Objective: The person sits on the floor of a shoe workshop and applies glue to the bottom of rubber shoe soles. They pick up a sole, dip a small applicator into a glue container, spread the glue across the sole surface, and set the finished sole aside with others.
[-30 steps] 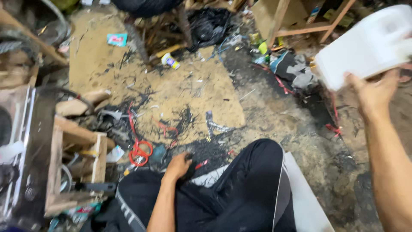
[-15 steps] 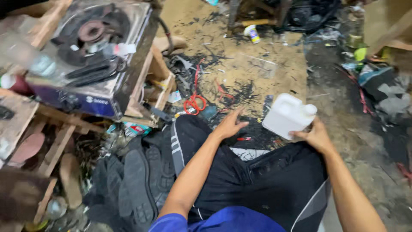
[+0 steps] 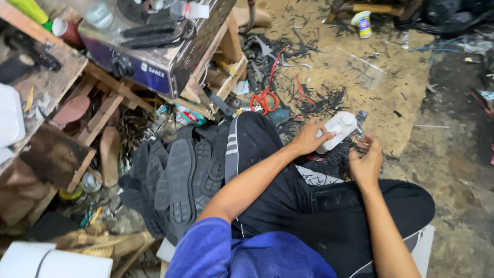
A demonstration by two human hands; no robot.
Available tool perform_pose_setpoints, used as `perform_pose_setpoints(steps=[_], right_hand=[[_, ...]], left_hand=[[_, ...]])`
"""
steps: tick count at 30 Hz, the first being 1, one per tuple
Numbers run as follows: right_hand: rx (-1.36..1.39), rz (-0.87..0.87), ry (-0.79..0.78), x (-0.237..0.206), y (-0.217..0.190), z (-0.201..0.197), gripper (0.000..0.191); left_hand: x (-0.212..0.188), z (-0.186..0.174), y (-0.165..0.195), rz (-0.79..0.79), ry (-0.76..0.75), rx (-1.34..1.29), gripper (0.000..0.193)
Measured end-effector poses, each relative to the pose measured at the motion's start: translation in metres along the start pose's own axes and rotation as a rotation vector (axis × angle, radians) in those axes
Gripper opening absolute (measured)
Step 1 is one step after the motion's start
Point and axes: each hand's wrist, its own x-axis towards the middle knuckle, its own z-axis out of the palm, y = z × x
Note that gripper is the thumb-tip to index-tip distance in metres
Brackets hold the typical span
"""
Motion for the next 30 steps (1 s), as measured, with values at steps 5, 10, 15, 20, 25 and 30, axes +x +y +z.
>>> perform_pose_setpoints(steps=[5,10,15,20,25,30], right_hand=[[-0.213,-0.439,0.012,-0.016,-0.013,0.02,0.118],[-0.043,-0.184,0.085,0.002,0.004,0.024,0.094],[0.005,-0.311,0.307,0.01,0.032,-0.007,0.051],[-0.016,-0.353,0.22,0.009,0.056,-0.025,0.05],[0.112,-0.352,0.125,0.006,0.066,-0.01,0.057],[0.106,-0.383,-0.008,-0.004,0.058,-0.003,0.053]], left_hand=[[0.007,0.0,-0.005,-0.271,-0.366,-0.481,0.035],[0.011,-0.001,-0.006,0.01,-0.331,-0.35,0.033],[0.006,-0.01,-0.002,-0.027,-0.06,-0.034,0.025],[0.0,-0.02,0.0,-0.27,-0.073,0.211,0.02],[-0.007,-0.022,-0.004,-0.241,-0.056,0.265,0.019],[-0.024,-0.037,0.007,0.014,0.073,0.364,0.02]])
